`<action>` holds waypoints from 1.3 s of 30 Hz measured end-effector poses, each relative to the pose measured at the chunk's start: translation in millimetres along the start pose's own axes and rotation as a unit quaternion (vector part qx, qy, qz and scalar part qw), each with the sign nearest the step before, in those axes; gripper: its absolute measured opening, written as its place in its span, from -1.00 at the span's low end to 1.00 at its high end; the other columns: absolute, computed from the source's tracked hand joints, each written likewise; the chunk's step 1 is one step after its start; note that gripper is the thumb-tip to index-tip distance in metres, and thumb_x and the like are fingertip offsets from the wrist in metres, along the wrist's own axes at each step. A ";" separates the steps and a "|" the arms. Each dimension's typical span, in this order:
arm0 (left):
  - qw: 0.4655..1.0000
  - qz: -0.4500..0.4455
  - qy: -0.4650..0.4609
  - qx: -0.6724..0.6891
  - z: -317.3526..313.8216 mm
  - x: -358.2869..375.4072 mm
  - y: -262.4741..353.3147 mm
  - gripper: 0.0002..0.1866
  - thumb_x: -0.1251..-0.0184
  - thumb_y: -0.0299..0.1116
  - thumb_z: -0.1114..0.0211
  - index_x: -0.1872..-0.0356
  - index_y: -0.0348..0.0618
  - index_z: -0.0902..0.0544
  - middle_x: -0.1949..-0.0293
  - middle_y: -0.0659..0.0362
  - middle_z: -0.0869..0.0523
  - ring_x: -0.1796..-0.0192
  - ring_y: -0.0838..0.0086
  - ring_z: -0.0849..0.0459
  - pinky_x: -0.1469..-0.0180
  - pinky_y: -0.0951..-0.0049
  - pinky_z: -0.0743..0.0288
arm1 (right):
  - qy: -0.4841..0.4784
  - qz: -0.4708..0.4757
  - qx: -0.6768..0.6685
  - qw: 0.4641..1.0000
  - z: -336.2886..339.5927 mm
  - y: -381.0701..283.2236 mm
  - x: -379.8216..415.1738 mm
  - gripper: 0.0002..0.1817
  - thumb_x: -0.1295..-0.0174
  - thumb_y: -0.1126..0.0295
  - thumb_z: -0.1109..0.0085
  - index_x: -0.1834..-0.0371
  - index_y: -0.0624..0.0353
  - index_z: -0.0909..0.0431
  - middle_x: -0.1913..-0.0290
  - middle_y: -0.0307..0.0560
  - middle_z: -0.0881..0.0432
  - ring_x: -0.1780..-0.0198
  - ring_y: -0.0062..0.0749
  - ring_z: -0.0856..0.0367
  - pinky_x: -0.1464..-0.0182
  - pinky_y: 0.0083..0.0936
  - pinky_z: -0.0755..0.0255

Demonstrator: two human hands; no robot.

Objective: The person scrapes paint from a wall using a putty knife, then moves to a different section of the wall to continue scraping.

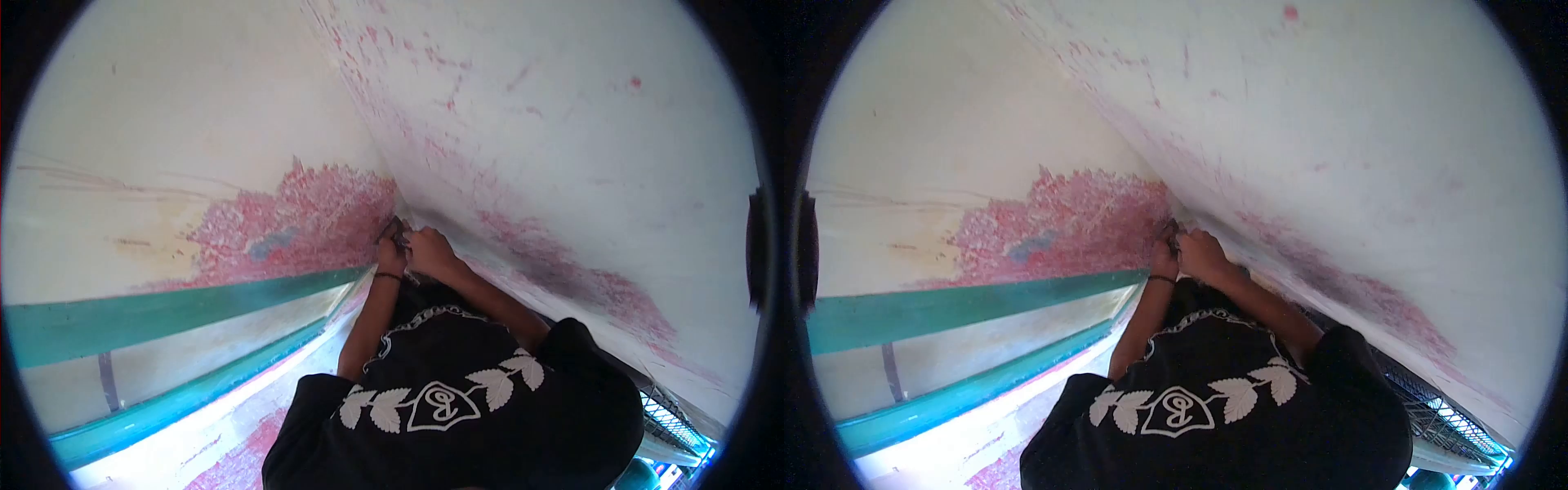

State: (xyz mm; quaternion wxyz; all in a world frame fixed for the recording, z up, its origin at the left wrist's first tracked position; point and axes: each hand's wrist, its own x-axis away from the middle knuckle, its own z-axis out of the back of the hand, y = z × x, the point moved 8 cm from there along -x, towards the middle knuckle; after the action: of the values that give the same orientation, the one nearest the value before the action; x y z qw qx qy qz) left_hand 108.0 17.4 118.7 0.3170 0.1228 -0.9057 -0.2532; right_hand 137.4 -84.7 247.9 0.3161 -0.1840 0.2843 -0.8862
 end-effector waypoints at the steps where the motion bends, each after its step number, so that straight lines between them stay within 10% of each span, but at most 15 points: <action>1: 1.000 0.017 -0.006 0.001 -10.4 1.7 2.2 -0.79 -0.33 -0.41 -0.17 0.06 -0.20 -0.57 0.21 0.11 -0.68 0.12 0.29 -0.66 0.03 0.29 -0.57 | 0.008 -0.001 -0.007 1.000 7.6 -1.7 2.4 -0.69 -0.01 0.39 -0.23 0.15 0.26 -0.61 0.28 0.26 -0.68 0.21 0.20 -0.65 0.09 -0.03 -0.57; 39: 0.999 0.033 0.013 -0.011 -7.6 -13.9 -5.4 -0.75 -0.33 -0.44 -0.13 0.01 -0.28 -0.57 0.17 0.00 -0.69 0.06 0.23 -0.66 -0.04 0.27 -0.54 | 0.022 -0.020 -0.085 0.996 26.5 6.5 2.5 -0.58 -0.01 0.32 -0.31 0.02 0.24 -0.64 0.22 0.23 -0.72 0.15 0.17 -0.68 -0.07 -0.12 -0.53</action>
State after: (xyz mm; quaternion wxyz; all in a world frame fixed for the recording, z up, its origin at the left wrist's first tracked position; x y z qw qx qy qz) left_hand 123.9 15.3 113.8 0.3386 0.0922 -0.9021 -0.2512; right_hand 151.9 -100.7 264.6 0.2749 -0.1963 0.3617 -0.8690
